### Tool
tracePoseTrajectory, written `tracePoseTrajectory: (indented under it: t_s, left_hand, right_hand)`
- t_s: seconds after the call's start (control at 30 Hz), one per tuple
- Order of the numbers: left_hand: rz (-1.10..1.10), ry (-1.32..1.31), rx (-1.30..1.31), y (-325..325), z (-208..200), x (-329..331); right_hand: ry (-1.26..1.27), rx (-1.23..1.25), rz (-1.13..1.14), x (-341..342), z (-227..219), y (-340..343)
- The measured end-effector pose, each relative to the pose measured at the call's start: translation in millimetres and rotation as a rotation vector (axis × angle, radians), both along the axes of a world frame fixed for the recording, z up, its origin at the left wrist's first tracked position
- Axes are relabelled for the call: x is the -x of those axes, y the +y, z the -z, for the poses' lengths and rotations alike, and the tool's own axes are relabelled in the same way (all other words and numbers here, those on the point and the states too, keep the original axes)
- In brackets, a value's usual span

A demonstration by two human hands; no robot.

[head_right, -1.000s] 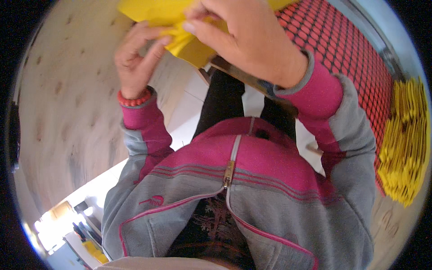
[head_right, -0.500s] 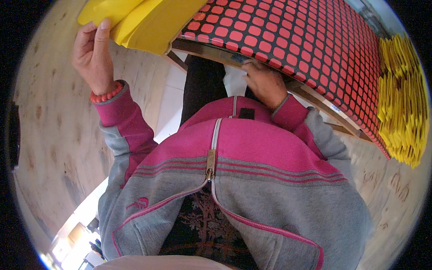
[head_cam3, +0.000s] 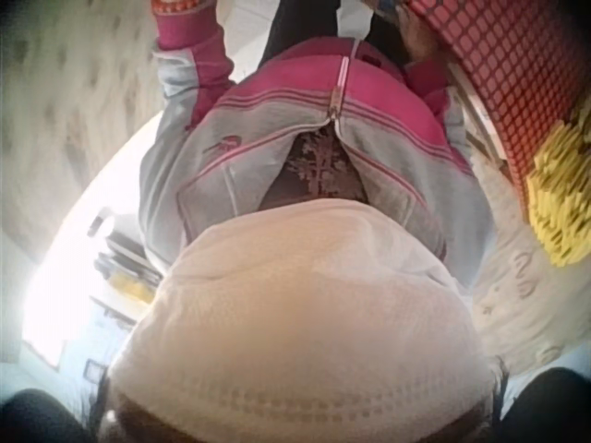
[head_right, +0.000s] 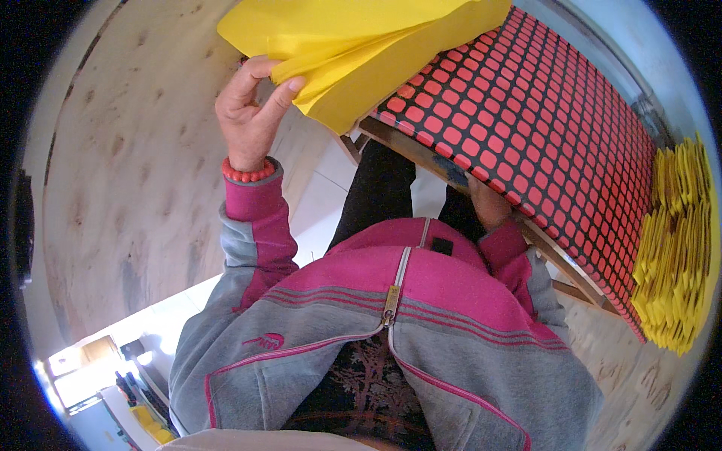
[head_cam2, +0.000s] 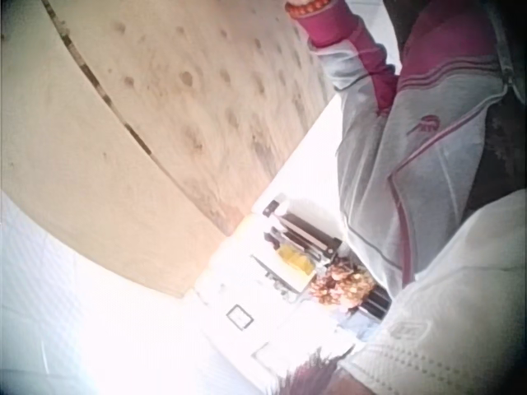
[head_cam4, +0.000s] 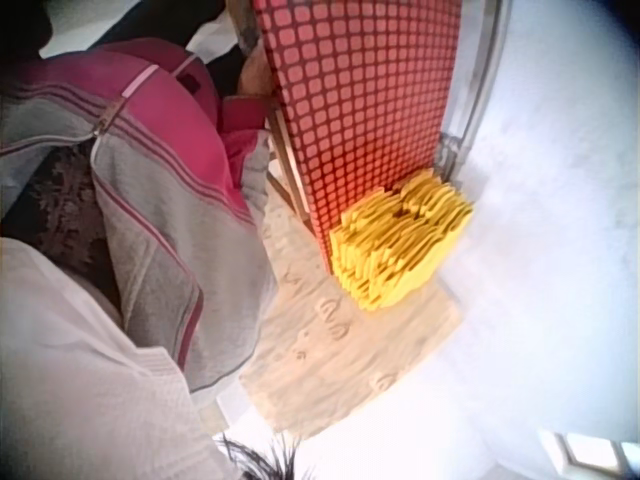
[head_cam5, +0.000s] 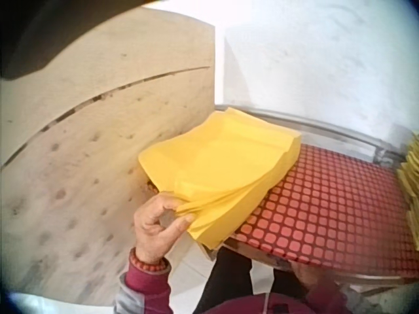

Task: The person folds yellow paper sheets by hand on a patterned table, repeatedly creasing edges and stacking the folded pieces into a growing pile. The hands enter from the lower frame and manipulate the paper directly without tools.

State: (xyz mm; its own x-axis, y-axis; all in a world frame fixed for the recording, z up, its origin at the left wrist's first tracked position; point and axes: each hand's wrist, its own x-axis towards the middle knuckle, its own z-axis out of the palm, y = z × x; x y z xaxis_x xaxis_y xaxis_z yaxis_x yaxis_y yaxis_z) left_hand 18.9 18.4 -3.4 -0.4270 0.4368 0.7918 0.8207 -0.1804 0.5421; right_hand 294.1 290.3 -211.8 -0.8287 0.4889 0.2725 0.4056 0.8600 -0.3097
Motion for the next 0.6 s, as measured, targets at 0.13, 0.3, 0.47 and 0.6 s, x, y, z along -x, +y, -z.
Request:
tracePoseTrajectory:
  t_s: [0.13,0.3,0.47,0.6]
  left_hand:
    - [0.008,0.020,-0.010,-1,-1,1]
    - [-0.001,0.009,0.019,-4,-2,0]
    - [-0.013,0.069,0.037,-5,-3,2]
    - [-0.021,0.117,0.036,-4,-4,4]
  right_hand:
    - [-0.140,-0.159,0.010,0,-22,-12]
    - [-0.150,0.017,-0.208,-10,-81,-43]
    - [-0.089,0.241,-0.538,-1,-149,-66]
    - [0.052,0.261,-0.697,12,-196,-73]
